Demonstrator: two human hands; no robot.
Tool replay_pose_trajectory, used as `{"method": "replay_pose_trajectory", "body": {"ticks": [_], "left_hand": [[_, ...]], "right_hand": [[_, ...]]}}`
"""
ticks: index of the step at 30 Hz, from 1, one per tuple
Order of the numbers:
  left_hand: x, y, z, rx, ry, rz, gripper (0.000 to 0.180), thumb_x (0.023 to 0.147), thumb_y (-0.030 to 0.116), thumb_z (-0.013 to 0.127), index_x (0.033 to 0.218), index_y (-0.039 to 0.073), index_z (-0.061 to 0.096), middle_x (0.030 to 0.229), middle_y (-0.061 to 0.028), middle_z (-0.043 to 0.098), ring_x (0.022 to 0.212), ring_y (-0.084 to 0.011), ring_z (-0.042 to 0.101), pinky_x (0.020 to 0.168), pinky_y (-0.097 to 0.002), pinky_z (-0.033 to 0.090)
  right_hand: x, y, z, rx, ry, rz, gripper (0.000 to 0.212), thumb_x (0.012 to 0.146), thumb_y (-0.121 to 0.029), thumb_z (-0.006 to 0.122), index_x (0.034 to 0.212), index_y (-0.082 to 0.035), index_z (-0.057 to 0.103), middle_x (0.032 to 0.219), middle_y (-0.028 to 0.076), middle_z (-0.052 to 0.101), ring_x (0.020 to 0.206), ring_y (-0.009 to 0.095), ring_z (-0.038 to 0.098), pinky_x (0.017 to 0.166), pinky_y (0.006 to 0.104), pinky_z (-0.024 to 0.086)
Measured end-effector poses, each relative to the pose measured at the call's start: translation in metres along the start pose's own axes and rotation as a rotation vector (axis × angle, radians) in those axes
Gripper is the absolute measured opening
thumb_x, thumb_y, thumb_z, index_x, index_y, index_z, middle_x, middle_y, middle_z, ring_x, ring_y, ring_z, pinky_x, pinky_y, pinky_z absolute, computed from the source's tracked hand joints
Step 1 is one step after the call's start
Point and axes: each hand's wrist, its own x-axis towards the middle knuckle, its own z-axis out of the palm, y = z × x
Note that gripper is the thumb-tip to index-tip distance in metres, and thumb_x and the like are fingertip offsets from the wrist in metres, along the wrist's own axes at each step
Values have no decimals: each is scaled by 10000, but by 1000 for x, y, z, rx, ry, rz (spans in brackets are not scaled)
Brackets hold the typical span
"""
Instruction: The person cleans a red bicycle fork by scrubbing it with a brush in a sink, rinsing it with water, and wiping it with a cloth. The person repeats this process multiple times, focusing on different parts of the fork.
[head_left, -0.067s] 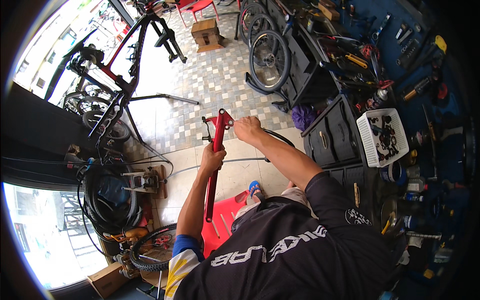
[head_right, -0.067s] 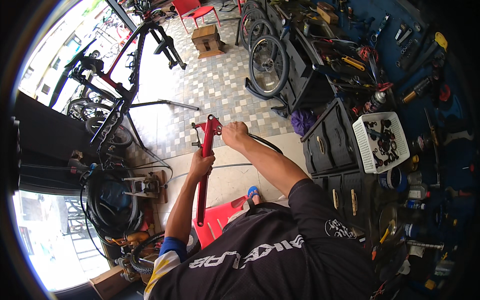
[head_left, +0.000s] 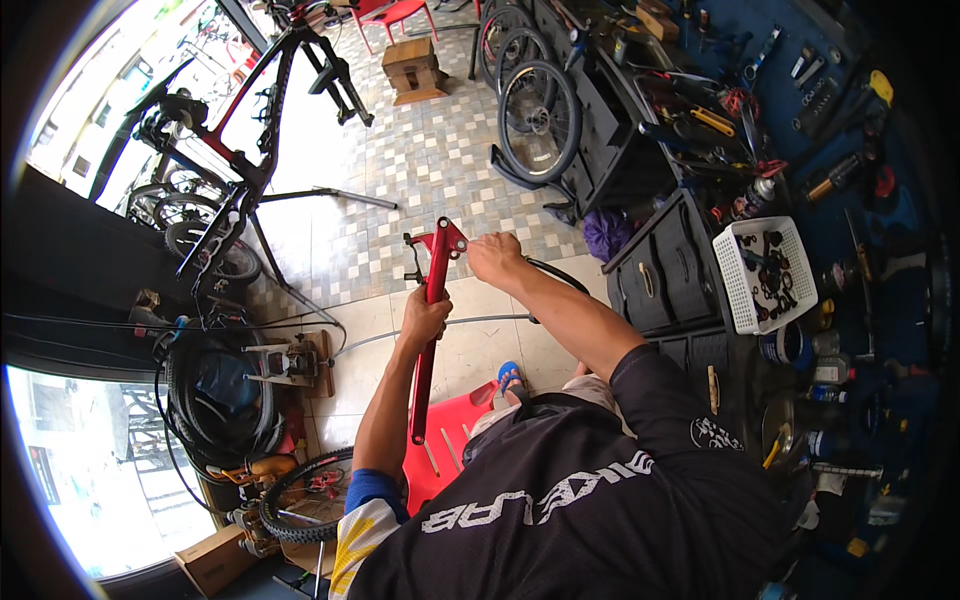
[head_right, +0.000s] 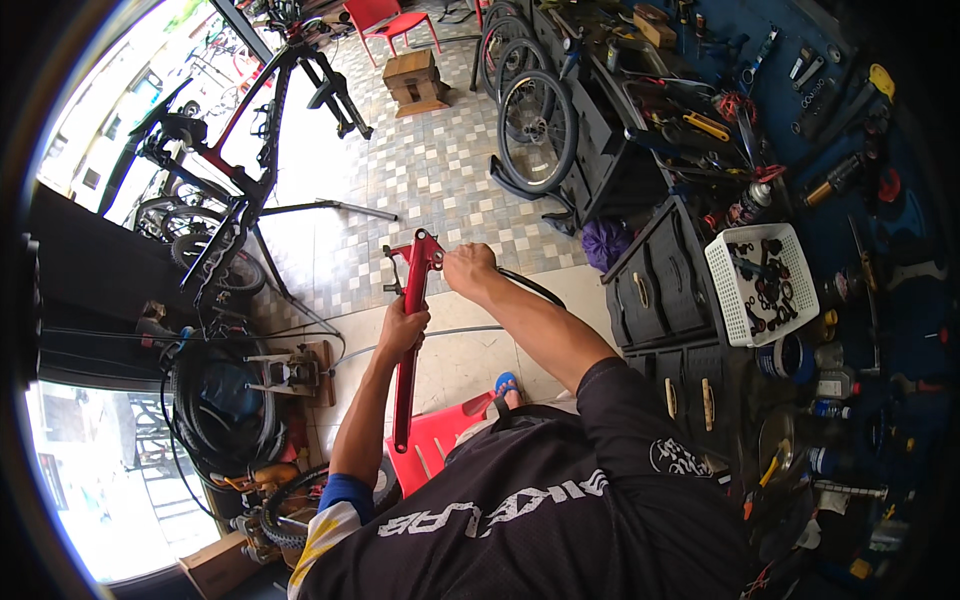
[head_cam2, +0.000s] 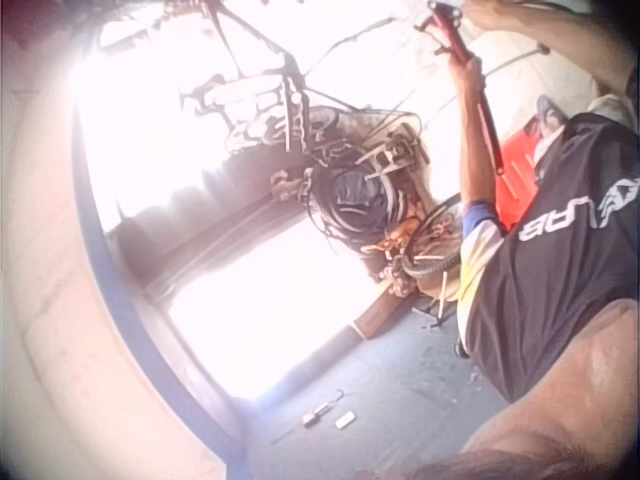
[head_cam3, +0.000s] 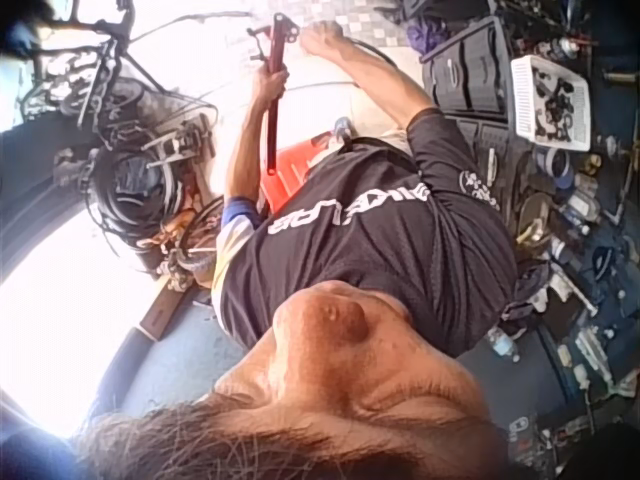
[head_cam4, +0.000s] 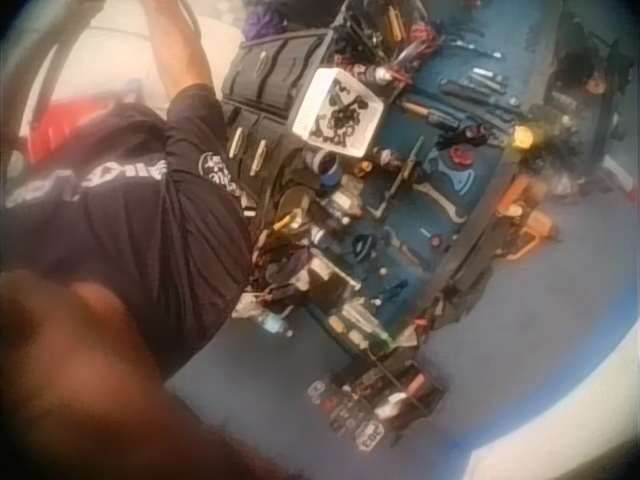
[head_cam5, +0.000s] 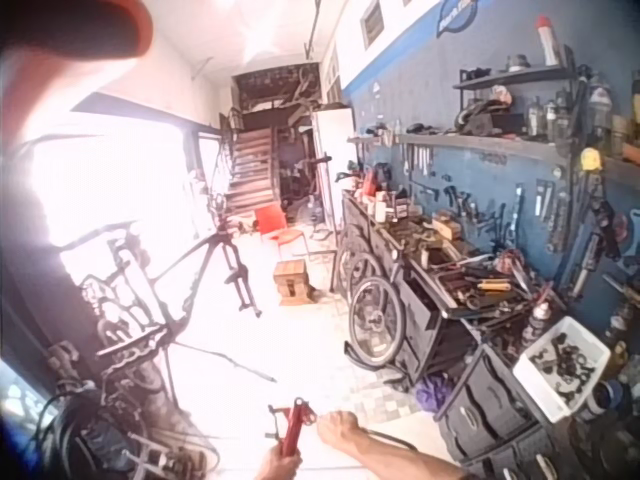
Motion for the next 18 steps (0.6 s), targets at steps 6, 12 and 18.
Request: {"method": "replay_pose_trajectory", "body": {"ticks": [6, 12, 18], "left_hand": [[1, 5, 3, 23, 8, 24, 124, 806, 41, 621, 889, 59, 531, 595, -3, 498, 405, -114, 470, 363, -297, 397], [11, -7, -6, -116, 21, 58, 112, 822, 36, 622, 893, 59, 539, 606, -14, 516, 423, -120, 488, 381, -298, 416], [26, 3, -63, -172, 261, 32, 354, 889, 165, 664, 1187, 57, 508, 807, -75, 593, 632, -154, 598, 511, -314, 527]], "right_hand": [[-6, 5, 5, 56, -11, -9, 239, 899, -142, 537, 962, -66, 754, 1063, 165, 733, 1007, 306, 710, 820, 433, 562], [-9, 12, -11, 331, -2, 31, 322, 925, -343, 612, 1069, -76, 720, 1030, 188, 723, 981, 326, 707, 838, 447, 548], [-80, 77, -10, 772, 169, 93, 465, 963, -493, 558, 1235, -125, 640, 1023, 198, 706, 984, 386, 670, 858, 474, 522]]}}
